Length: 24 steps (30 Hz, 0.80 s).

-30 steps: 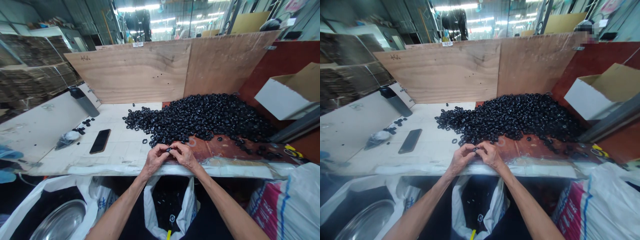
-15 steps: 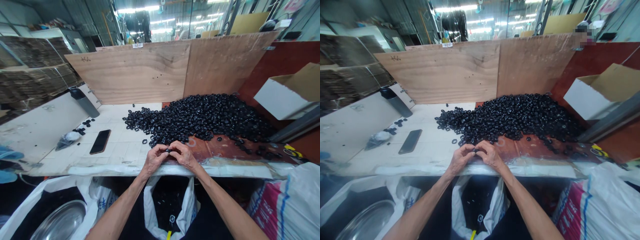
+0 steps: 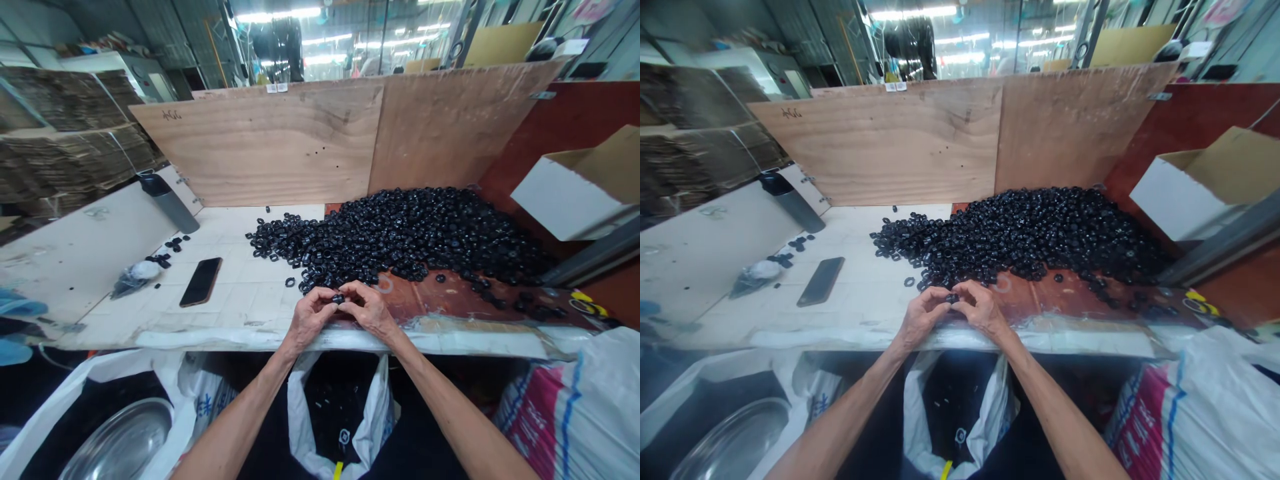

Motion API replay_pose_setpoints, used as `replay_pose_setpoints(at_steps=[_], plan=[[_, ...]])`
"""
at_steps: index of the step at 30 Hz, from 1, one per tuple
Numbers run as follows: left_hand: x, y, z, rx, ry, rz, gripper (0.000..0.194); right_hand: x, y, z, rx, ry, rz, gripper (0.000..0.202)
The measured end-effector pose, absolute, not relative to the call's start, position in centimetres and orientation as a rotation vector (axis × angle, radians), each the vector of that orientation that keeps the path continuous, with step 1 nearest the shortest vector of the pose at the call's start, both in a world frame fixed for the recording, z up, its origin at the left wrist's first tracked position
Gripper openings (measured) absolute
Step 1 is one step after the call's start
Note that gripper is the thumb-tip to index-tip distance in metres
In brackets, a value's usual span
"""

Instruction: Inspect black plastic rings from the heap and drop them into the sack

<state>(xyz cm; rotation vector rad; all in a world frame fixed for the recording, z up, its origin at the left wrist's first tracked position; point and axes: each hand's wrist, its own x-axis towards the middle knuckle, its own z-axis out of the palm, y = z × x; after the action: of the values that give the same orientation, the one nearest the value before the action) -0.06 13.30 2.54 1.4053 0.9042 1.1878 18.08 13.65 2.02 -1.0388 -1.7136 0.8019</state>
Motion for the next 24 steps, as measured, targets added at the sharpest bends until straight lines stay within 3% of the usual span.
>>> replay_pose_setpoints(at_steps=[6, 14, 20, 24], plan=[[-0.1, 13.2, 2.1, 1.534, 0.882, 1.242, 0.018, 17.9, 13.4, 2.3, -1.036, -1.753, 0.716, 0.010], [-0.2, 13.2, 2.1, 1.516, 0.859, 1.230, 0.019, 17.9, 13.5, 1.6, -1.124, -1.851, 0.565, 0.024], [-0.1, 13.2, 2.5, 1.448, 0.851, 1.200, 0.020, 18.1, 13.4, 2.4, -1.066, -1.803, 0.775, 0.010], [-0.2, 13.3, 2.5, 1.369, 0.889, 1.180, 0.021, 18.2, 13.6, 2.6, -0.982, -1.808, 0.792, 0.018]])
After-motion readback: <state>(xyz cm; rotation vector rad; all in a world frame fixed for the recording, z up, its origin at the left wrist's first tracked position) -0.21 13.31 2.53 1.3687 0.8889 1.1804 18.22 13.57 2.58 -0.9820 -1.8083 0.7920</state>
